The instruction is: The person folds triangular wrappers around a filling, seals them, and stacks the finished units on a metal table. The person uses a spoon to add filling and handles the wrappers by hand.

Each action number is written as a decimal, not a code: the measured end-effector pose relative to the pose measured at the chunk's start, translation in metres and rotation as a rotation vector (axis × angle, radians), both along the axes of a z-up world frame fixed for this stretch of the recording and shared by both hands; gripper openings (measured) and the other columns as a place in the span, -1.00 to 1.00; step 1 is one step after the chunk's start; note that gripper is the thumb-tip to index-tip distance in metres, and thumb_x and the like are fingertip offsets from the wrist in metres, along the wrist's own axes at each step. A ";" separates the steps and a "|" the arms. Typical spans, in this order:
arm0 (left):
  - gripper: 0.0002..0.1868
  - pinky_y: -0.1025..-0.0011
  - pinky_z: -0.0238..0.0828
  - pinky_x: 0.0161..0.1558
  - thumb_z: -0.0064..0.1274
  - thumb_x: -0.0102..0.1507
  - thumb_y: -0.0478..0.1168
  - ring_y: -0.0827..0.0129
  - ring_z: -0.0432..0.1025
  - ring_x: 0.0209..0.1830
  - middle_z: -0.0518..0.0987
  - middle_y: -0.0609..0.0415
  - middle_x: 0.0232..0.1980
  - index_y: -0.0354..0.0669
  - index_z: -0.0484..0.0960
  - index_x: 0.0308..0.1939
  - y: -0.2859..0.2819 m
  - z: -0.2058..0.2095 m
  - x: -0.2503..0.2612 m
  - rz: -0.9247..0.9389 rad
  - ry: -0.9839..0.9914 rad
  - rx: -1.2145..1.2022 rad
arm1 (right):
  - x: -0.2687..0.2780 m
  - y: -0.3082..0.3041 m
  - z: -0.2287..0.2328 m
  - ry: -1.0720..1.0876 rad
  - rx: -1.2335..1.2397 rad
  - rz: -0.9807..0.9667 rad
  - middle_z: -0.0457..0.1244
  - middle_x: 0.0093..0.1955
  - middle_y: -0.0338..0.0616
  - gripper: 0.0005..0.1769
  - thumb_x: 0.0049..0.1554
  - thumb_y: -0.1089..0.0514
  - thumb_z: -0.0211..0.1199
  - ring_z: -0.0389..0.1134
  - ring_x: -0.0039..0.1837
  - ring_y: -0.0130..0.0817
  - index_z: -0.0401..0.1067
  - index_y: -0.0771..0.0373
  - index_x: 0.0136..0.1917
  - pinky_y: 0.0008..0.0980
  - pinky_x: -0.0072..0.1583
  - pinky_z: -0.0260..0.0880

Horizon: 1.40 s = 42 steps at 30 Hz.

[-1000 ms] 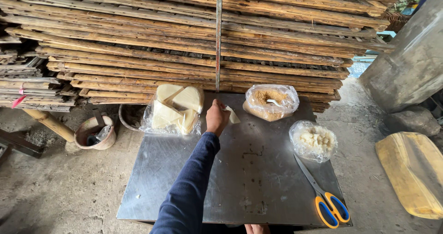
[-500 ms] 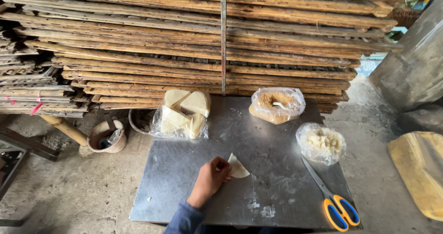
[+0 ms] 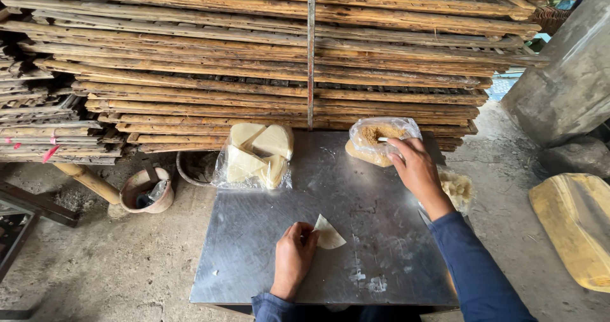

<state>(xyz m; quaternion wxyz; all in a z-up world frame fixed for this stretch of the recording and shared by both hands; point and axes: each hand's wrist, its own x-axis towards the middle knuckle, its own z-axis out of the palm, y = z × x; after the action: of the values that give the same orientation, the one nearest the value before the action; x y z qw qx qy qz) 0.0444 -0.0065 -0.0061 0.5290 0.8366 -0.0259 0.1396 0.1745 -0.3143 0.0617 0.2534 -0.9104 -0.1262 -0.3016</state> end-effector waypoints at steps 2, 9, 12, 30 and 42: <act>-0.84 0.36 0.54 -0.29 0.24 0.16 -0.25 0.22 0.61 -0.38 0.65 -0.05 -0.29 -0.22 0.64 -0.23 0.000 -0.001 0.000 -0.006 0.018 0.001 | 0.019 0.000 -0.012 -0.047 -0.040 0.002 0.37 0.03 0.01 -0.72 0.21 0.16 0.29 0.44 0.05 -0.01 0.51 0.15 0.20 -0.19 0.08 0.45; -0.86 0.35 0.53 -0.31 0.23 0.16 -0.27 0.22 0.59 -0.40 0.64 -0.03 -0.29 -0.22 0.65 -0.24 0.000 -0.002 0.001 0.015 0.015 0.007 | 0.038 -0.004 -0.036 -0.005 0.239 -0.156 0.43 -0.10 -0.02 -0.87 0.26 0.25 0.21 0.48 -0.10 -0.14 0.50 0.22 0.09 -0.24 -0.07 0.44; -0.86 0.36 0.54 -0.31 0.24 0.17 -0.27 0.22 0.59 -0.38 0.64 -0.04 -0.27 -0.22 0.64 -0.23 0.001 0.002 0.000 0.001 0.015 0.006 | 0.041 -0.008 -0.043 0.105 0.558 -0.210 0.43 -0.13 -0.12 -0.88 0.28 0.24 0.19 0.48 -0.16 -0.37 0.50 0.21 0.08 -0.39 -0.14 0.44; -0.87 0.33 0.54 -0.30 0.19 0.17 -0.33 0.16 0.61 -0.36 0.66 -0.08 -0.25 -0.23 0.66 -0.20 0.005 -0.005 -0.003 0.015 -0.055 0.001 | 0.026 -0.018 -0.044 -0.037 1.361 0.078 0.40 -0.16 -0.11 -0.94 0.30 0.30 0.25 0.37 -0.22 -0.46 0.50 0.29 0.05 -0.50 -0.16 0.35; -0.87 0.32 0.54 -0.30 0.18 0.16 -0.34 0.17 0.62 -0.35 0.68 -0.09 -0.27 -0.23 0.63 -0.21 0.010 0.004 -0.013 0.039 -0.018 0.030 | -0.102 0.058 -0.098 0.520 1.334 0.352 0.37 -0.18 -0.08 -0.86 0.26 0.30 0.18 0.32 -0.20 -0.45 0.48 0.34 0.08 -0.48 -0.13 0.34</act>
<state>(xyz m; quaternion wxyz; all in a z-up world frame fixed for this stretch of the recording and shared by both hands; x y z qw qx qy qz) 0.0314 0.0034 -0.0023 0.5135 0.8434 -0.0166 0.1569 0.0723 -0.2560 -0.0362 0.8196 -0.5713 0.0039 -0.0437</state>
